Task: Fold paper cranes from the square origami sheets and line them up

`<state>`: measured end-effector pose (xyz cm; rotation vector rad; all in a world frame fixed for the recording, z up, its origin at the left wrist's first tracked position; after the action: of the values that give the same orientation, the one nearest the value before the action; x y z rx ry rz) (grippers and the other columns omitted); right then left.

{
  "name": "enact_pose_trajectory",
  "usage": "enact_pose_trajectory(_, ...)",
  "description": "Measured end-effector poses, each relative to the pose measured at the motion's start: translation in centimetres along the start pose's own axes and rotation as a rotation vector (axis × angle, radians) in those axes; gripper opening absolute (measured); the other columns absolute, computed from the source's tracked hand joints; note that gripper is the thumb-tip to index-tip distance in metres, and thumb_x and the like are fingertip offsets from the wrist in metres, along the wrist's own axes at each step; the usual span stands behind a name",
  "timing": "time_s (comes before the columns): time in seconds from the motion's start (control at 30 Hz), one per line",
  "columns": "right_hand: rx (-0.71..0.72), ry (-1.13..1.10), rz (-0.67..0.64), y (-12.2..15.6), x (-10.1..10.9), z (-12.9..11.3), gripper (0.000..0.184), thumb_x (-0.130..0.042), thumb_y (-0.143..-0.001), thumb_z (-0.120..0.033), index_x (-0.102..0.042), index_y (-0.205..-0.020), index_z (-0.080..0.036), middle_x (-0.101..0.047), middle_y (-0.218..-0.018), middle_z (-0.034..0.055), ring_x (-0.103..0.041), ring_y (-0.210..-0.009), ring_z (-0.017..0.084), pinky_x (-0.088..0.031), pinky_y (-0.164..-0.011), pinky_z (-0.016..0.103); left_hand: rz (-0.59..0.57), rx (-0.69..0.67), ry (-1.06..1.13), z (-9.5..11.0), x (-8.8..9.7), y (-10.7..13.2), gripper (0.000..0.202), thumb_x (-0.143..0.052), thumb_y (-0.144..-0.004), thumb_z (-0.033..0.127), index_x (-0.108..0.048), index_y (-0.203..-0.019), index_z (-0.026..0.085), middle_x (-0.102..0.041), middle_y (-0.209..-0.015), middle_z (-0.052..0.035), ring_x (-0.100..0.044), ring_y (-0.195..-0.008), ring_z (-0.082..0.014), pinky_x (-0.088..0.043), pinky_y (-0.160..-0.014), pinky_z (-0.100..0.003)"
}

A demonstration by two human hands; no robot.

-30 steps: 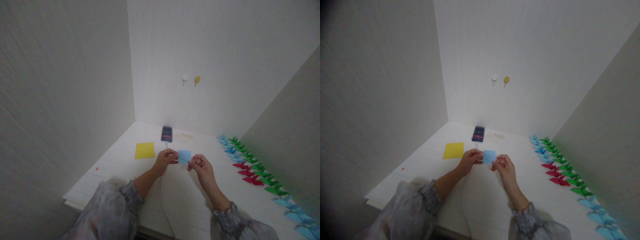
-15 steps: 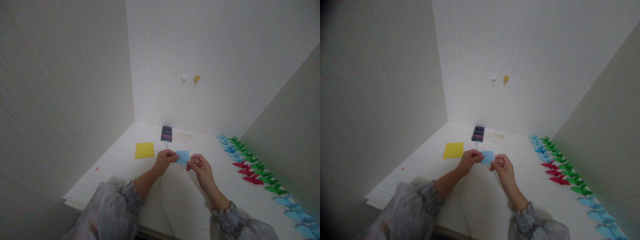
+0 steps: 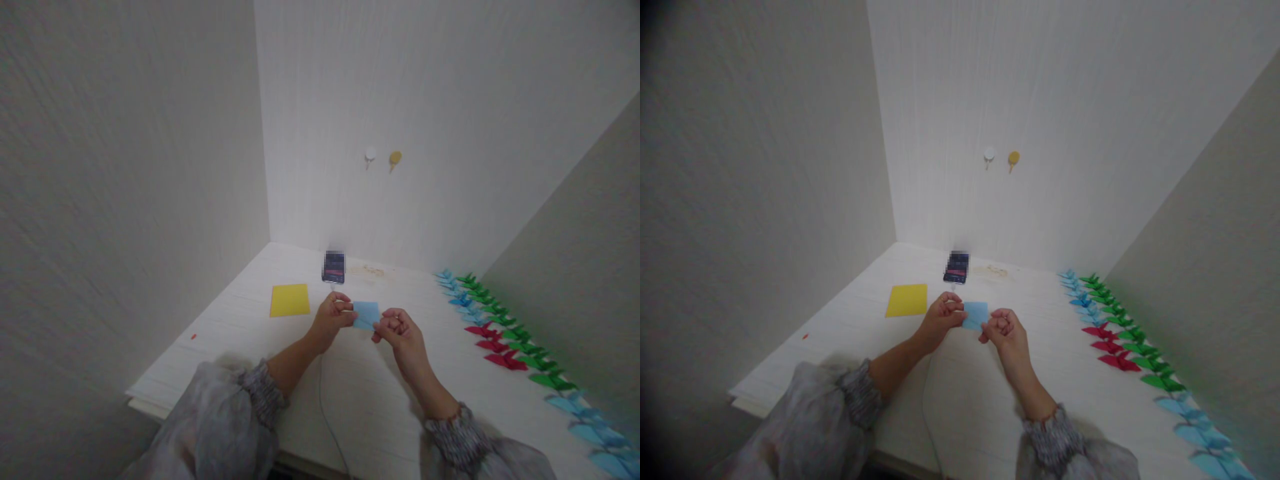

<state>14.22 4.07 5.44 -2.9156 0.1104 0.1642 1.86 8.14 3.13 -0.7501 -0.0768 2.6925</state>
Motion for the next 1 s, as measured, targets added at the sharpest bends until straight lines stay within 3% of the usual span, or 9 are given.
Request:
enact_pose_trajectory(0.33,0.011,0.014,0.011,-0.1,0.2,0.0,0.027,-0.063,-0.061,-0.027,-0.043,-0.077,-0.02,-0.051,-0.047,-0.0074,-0.051,-0.042,0.011,-0.039,-0.048,0.024,0.02,0.053,0.028,0.2,-0.1,0.3,0.037,-0.06,-0.063,0.032,-0.035,-0.088,0.019,-0.057,-0.07,0.001,-0.057,-0.059,-0.011,-0.046,-0.063,-0.032)
enact_pose_trajectory(0.57,-0.039,-0.019,-0.082,0.1,-1.1,0.8,0.029,-0.064,-0.06,-0.027,-0.042,-0.077,-0.021,-0.05,-0.047,-0.0089,-0.052,-0.041,0.011,-0.038,-0.046,0.023,0.031,0.087,-0.158,-1.0,0.0,0.2,0.068,-0.072,-0.049,0.024,-0.031,-0.103,0.019,-0.059,-0.068,-0.0002,-0.056,-0.055,-0.0121,-0.045,-0.055,-0.028)
enact_pose_trajectory(0.77,-0.044,-0.006,-0.099,0.2,-1.3,0.9,0.028,-0.062,-0.061,-0.024,-0.04,-0.079,-0.021,-0.05,-0.048,-0.0086,-0.051,-0.042,0.011,-0.039,-0.045,0.023,0.022,0.04,-0.238,-0.6,0.2,0.1,0.064,-0.069,-0.052,0.026,-0.031,-0.103,0.017,-0.056,-0.056,0.0038,-0.05,-0.045,-0.0081,-0.037,-0.045,-0.019)
enact_pose_trajectory(1.0,-0.021,-0.026,-0.059,0.1,-0.9,0.3,0.029,-0.062,-0.06,-0.025,-0.041,-0.08,-0.02,-0.049,-0.046,-0.0086,-0.05,-0.04,0.01,-0.039,-0.045,0.024,-0.039,0.046,-0.152,-0.4,-0.2,0.3,0.051,-0.063,-0.06,0.029,-0.032,-0.1,0.019,-0.044,-0.048,0.0101,-0.045,-0.042,-0.006,-0.038,-0.048,-0.02)
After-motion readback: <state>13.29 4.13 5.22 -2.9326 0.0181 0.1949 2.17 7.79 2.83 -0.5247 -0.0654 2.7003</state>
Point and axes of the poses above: each hand's wrist, its own y-axis away from the middle knuckle, its own x-axis out of the back of the hand, z = x × y, the point moved 9 cm from there along -y, towards the middle knuckle
